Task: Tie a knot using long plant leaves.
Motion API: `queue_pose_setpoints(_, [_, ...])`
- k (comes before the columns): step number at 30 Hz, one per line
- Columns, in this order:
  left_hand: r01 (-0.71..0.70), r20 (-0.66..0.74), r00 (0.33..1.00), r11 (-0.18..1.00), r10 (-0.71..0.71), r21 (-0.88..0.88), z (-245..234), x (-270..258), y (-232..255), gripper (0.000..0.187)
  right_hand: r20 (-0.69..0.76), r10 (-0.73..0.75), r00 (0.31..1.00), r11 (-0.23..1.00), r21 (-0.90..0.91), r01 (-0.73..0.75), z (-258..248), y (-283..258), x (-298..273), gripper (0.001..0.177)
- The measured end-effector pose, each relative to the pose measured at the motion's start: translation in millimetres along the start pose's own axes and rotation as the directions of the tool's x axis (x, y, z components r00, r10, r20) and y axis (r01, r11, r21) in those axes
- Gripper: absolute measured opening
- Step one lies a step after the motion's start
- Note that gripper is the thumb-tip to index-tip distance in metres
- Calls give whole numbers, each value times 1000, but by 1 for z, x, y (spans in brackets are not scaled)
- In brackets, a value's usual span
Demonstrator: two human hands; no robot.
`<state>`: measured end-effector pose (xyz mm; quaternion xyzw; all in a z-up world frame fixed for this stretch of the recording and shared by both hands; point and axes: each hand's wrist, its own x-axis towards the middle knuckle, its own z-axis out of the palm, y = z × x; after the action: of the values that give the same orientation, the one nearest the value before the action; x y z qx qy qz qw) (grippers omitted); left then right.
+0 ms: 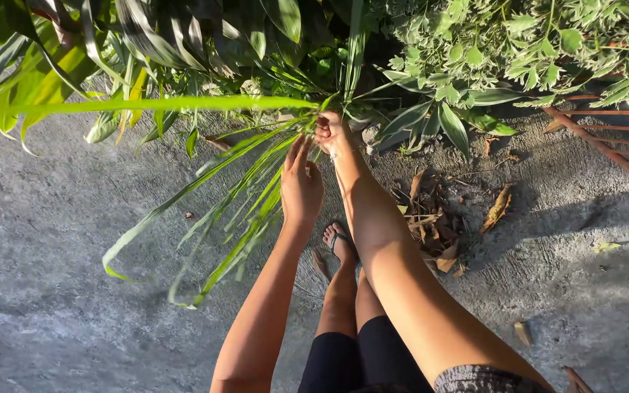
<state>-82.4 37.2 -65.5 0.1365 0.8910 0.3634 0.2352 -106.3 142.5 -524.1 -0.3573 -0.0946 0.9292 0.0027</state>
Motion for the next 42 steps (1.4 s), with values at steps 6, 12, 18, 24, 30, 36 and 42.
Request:
queue_pose_setpoints(6, [-238,-120,966,968,228,-83,16,-1,-38,50,-134,-78,988,997,0,78,31,-24,-36,23])
queue_pose_setpoints(12, [-104,-15,995,990,103,-99,8,-3,-32,48,190,-421,887,904,6,428,100,-46,-121,25])
queue_pose_setpoints(18, [-210,-35,978,974,208,-79,8,-18,-44,56,-13,-451,893,867,-245,434,112,-58,-112,19])
queue_pose_setpoints(24, [-215,5,976,972,217,-94,11,-37,-49,42,-328,-308,893,842,-532,95,-12,-42,10,17])
queue_pose_setpoints(30, [-92,51,994,989,99,-111,0,-46,-31,37,-58,-164,985,860,-497,114,-92,-46,78,24])
queue_pose_setpoints(36, [-191,2,981,975,193,-110,-1,-51,-45,41,-94,-418,904,819,-470,329,91,-59,-66,15])
queue_pose_setpoints(42, [-167,-21,986,972,166,-166,-11,-54,-38,37,-168,-672,721,701,-458,546,20,-19,-2,5])
